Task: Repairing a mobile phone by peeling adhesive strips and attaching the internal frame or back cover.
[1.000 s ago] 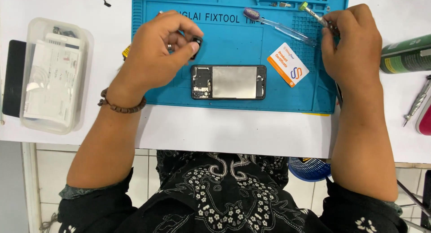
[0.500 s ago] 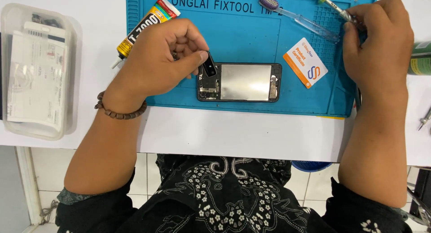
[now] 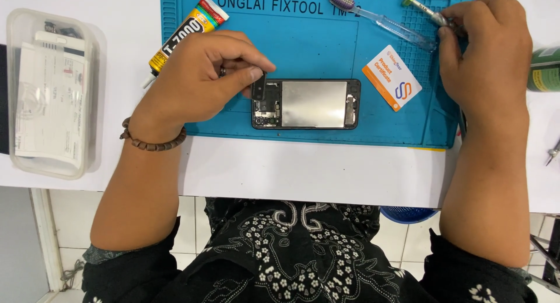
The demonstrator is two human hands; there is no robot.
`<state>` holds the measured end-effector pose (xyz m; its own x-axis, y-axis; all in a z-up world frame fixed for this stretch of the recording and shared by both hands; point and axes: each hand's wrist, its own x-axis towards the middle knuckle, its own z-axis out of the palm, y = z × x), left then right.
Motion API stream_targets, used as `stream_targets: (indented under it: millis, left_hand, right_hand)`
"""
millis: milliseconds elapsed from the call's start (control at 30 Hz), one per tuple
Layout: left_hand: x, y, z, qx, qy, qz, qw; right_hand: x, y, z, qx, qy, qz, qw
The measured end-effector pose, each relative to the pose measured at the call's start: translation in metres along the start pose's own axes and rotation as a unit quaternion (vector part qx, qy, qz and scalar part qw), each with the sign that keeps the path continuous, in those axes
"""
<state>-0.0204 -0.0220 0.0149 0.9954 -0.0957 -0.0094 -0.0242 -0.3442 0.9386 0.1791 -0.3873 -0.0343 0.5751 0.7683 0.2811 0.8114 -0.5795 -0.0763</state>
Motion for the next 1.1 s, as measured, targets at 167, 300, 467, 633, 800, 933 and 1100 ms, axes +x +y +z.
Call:
stream_targets:
  millis: [167,300,467,633,800,933,1100]
  left_hand:
    - [-0.010,0.025,0.002,0.056,-0.013,-0.004,0.998]
    - [-0.015,0.032,0.009,0.165,-0.075,-0.024,0.983]
    - [-0.026,0.024,0.027,0.205,-0.112,-0.044,0.971]
    - [-0.036,0.011,0.037,0.199,-0.051,0.013,0.979]
    - [-0.038,0.001,0.042,0.216,-0.010,0.061,0.974]
    - [-0.038,-0.007,0.042,0.232,0.003,0.097,0.968]
    - [-0.038,-0.012,0.041,0.228,0.004,0.090,0.970]
  right_hand:
    - [-0.004,0.005,0.005,0.005,0.012,-0.011,1.000]
    - [0.000,0.005,0.004,0.001,0.020,-0.015,1.000]
    - [-0.003,0.005,0.003,-0.022,0.024,-0.029,0.999]
    - [-0.004,-0.001,0.001,-0.042,0.007,-0.011,0.999]
    - [-0.003,-0.002,0.000,-0.049,0.006,-0.014,0.999]
    - [-0.004,0.001,0.002,-0.053,0.006,-0.017,0.998]
    - [-0.005,0.004,0.005,-0.047,0.011,-0.023,0.999]
